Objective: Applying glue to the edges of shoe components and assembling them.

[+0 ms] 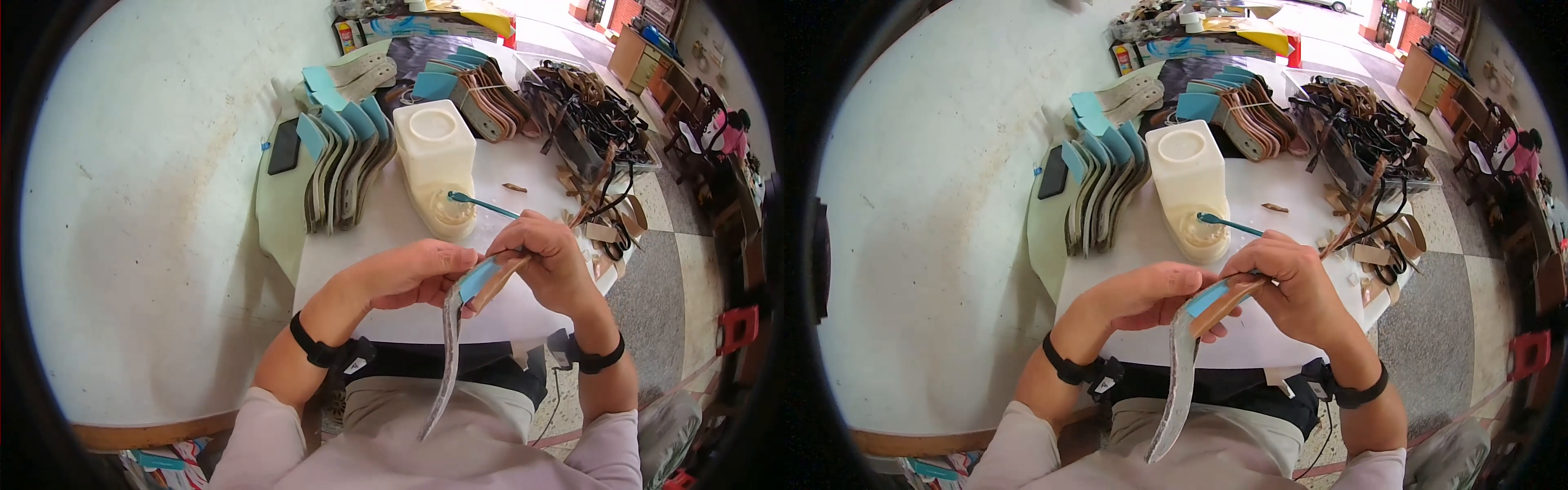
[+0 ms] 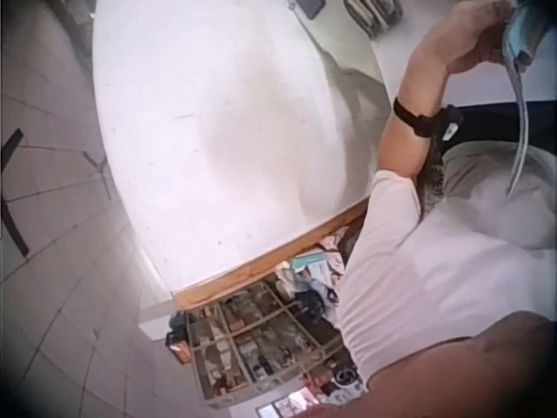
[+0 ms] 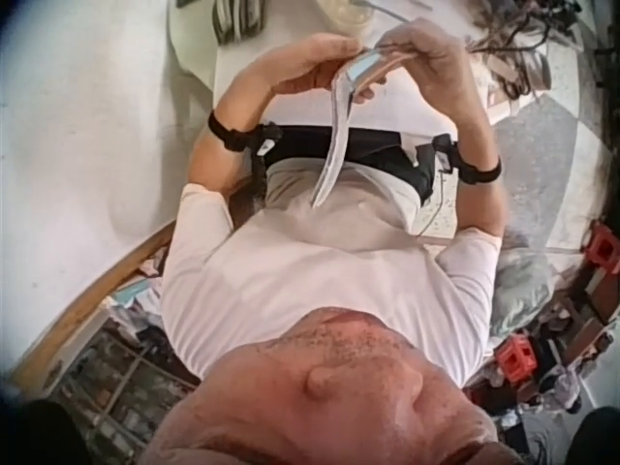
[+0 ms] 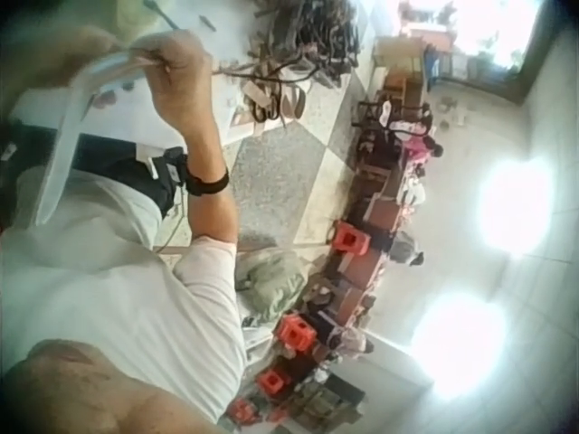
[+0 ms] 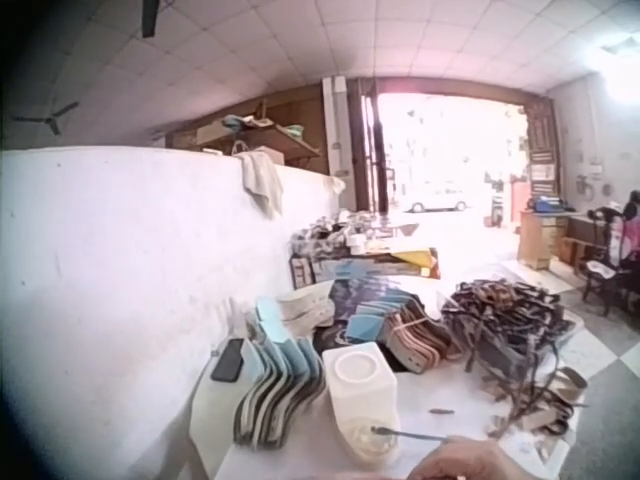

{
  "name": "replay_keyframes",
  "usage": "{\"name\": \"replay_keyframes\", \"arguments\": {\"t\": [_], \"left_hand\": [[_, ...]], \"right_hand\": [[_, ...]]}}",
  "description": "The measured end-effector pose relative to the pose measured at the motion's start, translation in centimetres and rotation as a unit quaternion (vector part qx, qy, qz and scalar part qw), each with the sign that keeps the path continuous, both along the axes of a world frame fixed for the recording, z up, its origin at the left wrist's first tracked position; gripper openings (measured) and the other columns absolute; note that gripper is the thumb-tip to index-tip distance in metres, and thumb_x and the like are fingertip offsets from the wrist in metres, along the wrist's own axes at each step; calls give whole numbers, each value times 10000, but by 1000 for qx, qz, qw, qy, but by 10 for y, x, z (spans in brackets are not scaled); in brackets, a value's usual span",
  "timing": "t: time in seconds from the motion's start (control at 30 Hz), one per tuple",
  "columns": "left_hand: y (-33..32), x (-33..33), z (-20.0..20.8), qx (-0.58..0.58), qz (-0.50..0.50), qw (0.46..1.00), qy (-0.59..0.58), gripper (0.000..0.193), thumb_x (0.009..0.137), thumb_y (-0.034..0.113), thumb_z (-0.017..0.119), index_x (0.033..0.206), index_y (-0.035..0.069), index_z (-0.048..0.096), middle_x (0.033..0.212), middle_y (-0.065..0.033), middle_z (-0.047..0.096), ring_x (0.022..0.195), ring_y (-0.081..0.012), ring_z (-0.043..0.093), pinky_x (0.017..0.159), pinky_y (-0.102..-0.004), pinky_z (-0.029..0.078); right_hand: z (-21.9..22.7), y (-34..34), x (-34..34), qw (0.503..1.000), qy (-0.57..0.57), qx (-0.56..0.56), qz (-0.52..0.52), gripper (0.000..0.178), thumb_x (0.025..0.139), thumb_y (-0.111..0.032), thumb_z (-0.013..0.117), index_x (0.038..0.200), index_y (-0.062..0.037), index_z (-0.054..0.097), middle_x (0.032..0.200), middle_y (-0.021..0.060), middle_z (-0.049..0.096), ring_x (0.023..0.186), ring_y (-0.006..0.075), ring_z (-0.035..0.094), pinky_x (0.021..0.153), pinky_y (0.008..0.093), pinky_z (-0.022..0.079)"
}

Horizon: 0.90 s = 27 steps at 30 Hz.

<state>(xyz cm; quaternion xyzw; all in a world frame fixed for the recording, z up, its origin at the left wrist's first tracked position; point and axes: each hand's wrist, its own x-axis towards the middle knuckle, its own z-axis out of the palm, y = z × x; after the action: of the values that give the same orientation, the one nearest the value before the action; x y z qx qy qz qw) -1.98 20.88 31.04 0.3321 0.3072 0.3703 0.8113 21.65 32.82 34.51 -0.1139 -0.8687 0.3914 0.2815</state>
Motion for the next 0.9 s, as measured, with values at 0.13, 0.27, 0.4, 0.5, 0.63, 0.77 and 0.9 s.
{"name": "replay_keyframes", "arguments": {"t": [0.13, 0.27, 0.4, 0.5, 0.63, 0.77, 0.9], "left_hand": [[1, 2, 8, -18, -20, 1000, 6, 545, 1125, 407, 628, 1458, -21, 566, 1251, -129, 720, 1073, -217, 771, 979, -386, 638], [-2, -4, 10, -14, -17, 999, 25, 564, 1085, 330, 689, 1487, -38, 544, 1291, -143, 709, 1084, -245, 774, 962, -396, 644], [-21, -16, 14, 27, 75, 993, 87, 736, 998, 260, 790, 1599, -13, 463, 1294, -149, 686, 1078, -242, 761, 965, -383, 627], [-49, -19, 27, 77, 215, 965, 131, 841, 956, 215, 826, 1653, 12, 402, 1273, -131, 682, 1067, -229, 753, 961, -364, 608], [-71, -21, 11, 31, 387, 907, 163, 906, 953, 197, 833, 1671, 2, 317, 1316, -185, 683, 1082, -320, 761, 965, -466, 614], [-65, 0, 1, -18, 475, 853, 216, 883, 1026, 256, 782, 1697, 25, 257, 1246, -139, 668, 1036, -257, 765, 895, -424, 638], [-60, 12, -4, -26, 506, 824, 254, 937, 1021, 320, 797, 1702, 17, 229, 1207, -117, 654, 977, -220, 753, 824, -392, 648]], "right_hand": [[1, -4, -5, 1000, 11, 1, 9, 208, 871, 80, 747, 1033, -47, 765, 904, 71, 765, 872, 265, 679, 816, 365, 553], [-3, -9, -12, 1000, 21, -13, -2, 227, 874, 97, 742, 1048, -46, 763, 937, 73, 758, 863, 240, 673, 803, 348, 548], [9, -15, -13, 985, 26, -150, -83, 241, 904, 85, 768, 1106, -45, 764, 957, 12, 737, 892, 115, 639, 758, 273, 523], [-2, -2, 12, 980, 29, -143, -133, 209, 962, 75, 729, 1152, -10, 746, 929, 19, 735, 795, 73, 597, 718, 236, 499], [0, 2, 23, 969, -47, -181, -161, 127, 1035, 37, 632, 1111, 25, 734, 877, 30, 730, 747, 75, 610, 684, 236, 486], [0, -5, 20, 964, -125, -152, -178, 164, 1009, 49, 623, 1129, 33, 734, 830, 26, 700, 724, 80, 593, 665, 257, 478], [0, -12, 20, 968, -131, -134, -167, 175, 996, 47, 645, 1148, 41, 733, 811, 29, 682, 724, 89, 593, 665, 263, 480]]}}
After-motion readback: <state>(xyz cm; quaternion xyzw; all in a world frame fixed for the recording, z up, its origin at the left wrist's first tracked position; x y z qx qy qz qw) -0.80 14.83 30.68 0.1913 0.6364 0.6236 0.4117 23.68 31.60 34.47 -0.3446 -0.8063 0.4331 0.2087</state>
